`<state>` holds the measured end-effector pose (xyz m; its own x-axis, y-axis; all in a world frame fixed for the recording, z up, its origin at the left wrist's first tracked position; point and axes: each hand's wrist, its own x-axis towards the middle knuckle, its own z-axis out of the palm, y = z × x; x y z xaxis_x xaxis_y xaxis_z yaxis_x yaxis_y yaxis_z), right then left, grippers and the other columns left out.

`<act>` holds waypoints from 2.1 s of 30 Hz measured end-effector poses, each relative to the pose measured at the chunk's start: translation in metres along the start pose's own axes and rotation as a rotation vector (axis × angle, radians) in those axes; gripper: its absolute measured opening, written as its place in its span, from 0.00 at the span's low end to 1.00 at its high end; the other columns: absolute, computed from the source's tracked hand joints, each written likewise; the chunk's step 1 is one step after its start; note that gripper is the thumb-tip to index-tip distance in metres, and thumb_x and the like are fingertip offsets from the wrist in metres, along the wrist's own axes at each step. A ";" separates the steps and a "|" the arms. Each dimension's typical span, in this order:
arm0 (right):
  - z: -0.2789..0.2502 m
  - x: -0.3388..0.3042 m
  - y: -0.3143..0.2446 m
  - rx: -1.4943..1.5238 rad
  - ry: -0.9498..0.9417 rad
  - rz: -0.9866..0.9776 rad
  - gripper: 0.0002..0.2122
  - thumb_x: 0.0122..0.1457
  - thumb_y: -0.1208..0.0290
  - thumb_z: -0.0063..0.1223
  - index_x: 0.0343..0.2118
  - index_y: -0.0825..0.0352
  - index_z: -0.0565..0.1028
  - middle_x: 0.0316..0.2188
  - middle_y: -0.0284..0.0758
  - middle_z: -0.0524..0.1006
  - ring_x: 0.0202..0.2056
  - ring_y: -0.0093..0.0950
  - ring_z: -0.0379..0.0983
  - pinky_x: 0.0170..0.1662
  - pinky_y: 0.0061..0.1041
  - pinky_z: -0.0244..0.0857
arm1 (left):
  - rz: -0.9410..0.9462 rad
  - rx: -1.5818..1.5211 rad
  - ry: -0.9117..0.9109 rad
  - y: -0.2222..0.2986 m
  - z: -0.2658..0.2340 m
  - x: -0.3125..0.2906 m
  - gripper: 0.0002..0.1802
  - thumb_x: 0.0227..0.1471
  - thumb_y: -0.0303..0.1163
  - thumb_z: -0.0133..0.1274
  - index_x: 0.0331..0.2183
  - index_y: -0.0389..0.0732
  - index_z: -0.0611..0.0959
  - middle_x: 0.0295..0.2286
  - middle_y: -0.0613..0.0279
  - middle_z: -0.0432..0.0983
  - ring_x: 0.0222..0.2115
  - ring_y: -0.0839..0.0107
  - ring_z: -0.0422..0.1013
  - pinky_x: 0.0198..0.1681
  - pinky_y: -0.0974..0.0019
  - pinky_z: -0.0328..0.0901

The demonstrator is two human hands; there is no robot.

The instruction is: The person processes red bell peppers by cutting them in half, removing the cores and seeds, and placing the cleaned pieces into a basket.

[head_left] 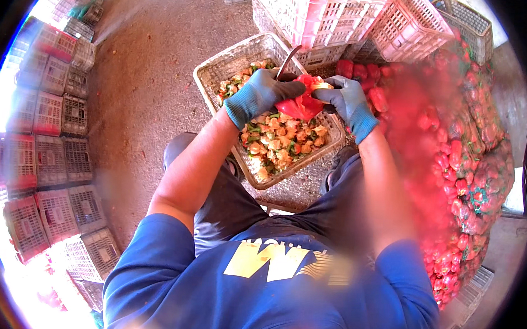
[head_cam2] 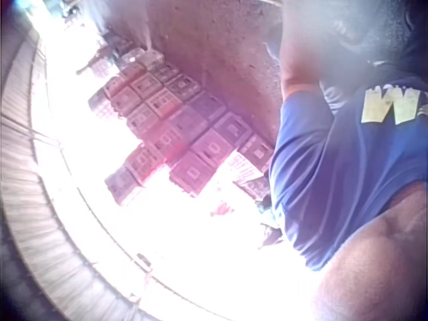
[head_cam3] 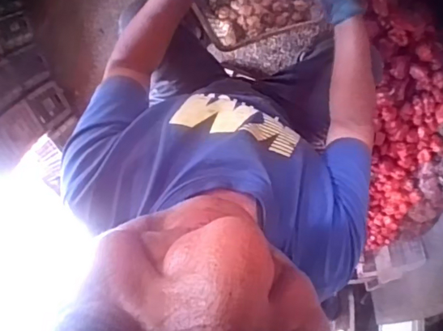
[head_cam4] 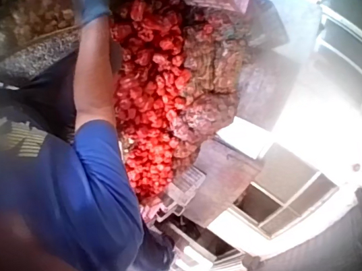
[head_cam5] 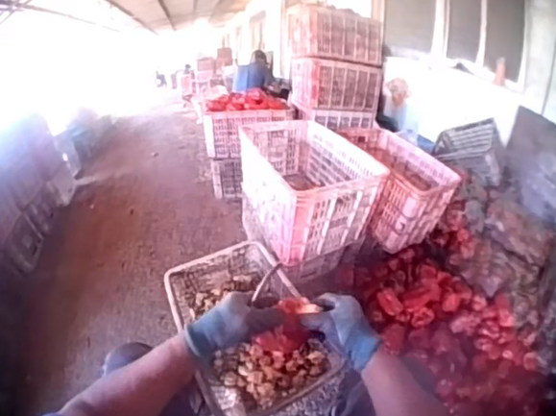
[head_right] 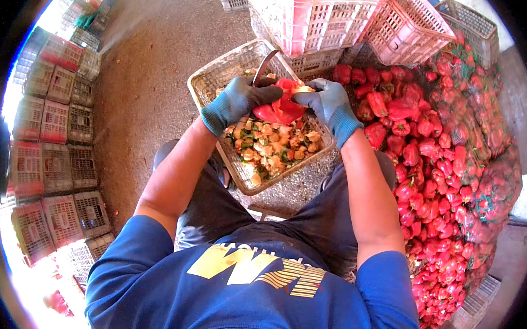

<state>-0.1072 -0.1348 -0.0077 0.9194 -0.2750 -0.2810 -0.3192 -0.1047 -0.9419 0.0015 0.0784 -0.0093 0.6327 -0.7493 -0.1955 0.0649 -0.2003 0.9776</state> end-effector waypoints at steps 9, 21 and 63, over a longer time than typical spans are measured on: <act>-0.017 0.006 0.008 0.412 0.090 -0.063 0.14 0.54 0.64 0.70 0.40 0.65 0.82 0.32 0.29 0.82 0.29 0.20 0.79 0.30 0.21 0.74 | -0.010 0.117 0.108 0.027 -0.011 -0.023 0.29 0.57 0.44 0.64 0.50 0.29 0.83 0.37 0.64 0.82 0.36 0.79 0.74 0.42 0.71 0.71; -0.016 -0.016 0.001 0.840 -0.210 -0.037 0.19 0.69 0.60 0.53 0.58 0.65 0.75 0.42 0.33 0.83 0.38 0.28 0.81 0.41 0.32 0.78 | -0.059 0.054 0.172 0.008 -0.033 -0.030 0.29 0.54 0.48 0.66 0.48 0.34 0.85 0.25 0.67 0.79 0.23 0.79 0.72 0.25 0.70 0.66; 0.007 -0.018 -0.028 0.175 -0.129 -0.237 0.24 0.63 0.52 0.61 0.52 0.67 0.78 0.44 0.31 0.82 0.40 0.20 0.78 0.43 0.21 0.73 | 0.140 -0.111 0.248 0.016 0.035 0.004 0.22 0.61 0.40 0.62 0.47 0.30 0.83 0.33 0.61 0.83 0.30 0.79 0.76 0.33 0.73 0.71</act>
<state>-0.1129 -0.1202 0.0223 0.9886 -0.1377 -0.0605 -0.0586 0.0175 -0.9981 -0.0224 0.0502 0.0030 0.8095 -0.5853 -0.0462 0.0388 -0.0253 0.9989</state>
